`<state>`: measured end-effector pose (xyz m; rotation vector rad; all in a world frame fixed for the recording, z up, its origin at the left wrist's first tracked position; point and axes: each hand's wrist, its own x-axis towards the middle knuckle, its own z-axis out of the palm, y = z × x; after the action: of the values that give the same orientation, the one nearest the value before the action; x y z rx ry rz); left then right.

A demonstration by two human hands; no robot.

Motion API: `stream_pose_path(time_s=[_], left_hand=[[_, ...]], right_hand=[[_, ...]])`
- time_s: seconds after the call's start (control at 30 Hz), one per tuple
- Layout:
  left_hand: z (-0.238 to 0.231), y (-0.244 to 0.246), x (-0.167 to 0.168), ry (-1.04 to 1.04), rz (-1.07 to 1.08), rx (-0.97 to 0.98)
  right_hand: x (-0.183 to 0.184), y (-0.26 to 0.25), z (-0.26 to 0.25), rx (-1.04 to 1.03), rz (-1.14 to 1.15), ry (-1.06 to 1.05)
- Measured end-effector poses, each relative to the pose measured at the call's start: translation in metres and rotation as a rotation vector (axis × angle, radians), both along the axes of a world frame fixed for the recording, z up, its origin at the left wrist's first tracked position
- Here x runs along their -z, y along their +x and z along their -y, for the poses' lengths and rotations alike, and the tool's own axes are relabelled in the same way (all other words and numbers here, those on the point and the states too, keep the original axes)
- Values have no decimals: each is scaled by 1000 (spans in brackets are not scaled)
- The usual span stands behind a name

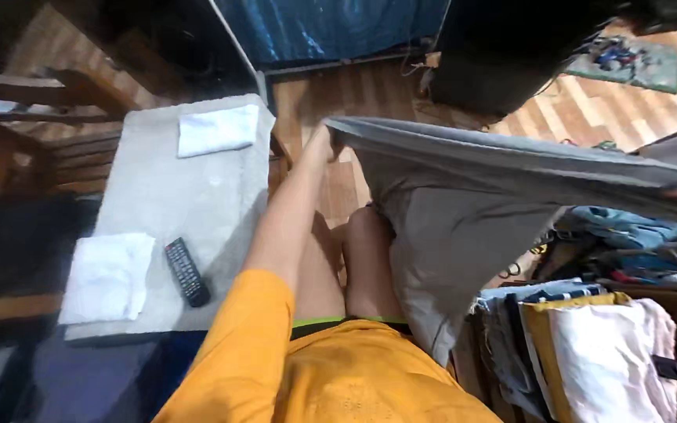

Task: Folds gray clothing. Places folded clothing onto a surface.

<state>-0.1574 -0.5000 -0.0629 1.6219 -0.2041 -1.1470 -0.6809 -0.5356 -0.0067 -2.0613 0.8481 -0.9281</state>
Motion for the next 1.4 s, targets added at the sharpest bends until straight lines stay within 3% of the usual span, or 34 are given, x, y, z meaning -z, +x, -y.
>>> stream_pose_path(time_s=[0.07,0.17,0.23,0.3,0.37,0.43,0.53,0.67,0.73,0.8,0.9,1.13,1.23,1.4], left_hand=[[6,12,-34,-60,-88,84],[-2,8,-83,-374,-245,520],[-7,-6,-109,-556,-141,835],[-9,-23,-129,-445,295,1083],[1,-42,-132,-34,932,1287],[14,-55,-109,271,1349,1365],[19,-66,-90,505,1529,1280],[28,-59,-76,508,1514,1033],[33,-45,-66,431,1504,921],[25,-28,-50,441,1467,1004],[11,2,-40,633,1499,1153],[9,73,-97,550,1473,963],[-1,106,-125,540,1389,888],[-32,141,-156,526,1088,650]], right_hand=[[10,3,25,56,-458,-201],[21,24,33,322,-939,-41],[24,36,41,465,-1147,111],[28,40,50,579,-1198,213],[33,39,60,595,-1110,268],[34,41,68,571,-913,297],[24,53,67,658,-712,344],[25,59,65,615,-939,258],[19,78,52,657,-921,245],[34,90,50,567,-929,260],[67,95,68,419,-1016,265],[25,159,94,389,-964,150],[16,185,113,349,-798,151],[1,238,125,323,-254,576]])
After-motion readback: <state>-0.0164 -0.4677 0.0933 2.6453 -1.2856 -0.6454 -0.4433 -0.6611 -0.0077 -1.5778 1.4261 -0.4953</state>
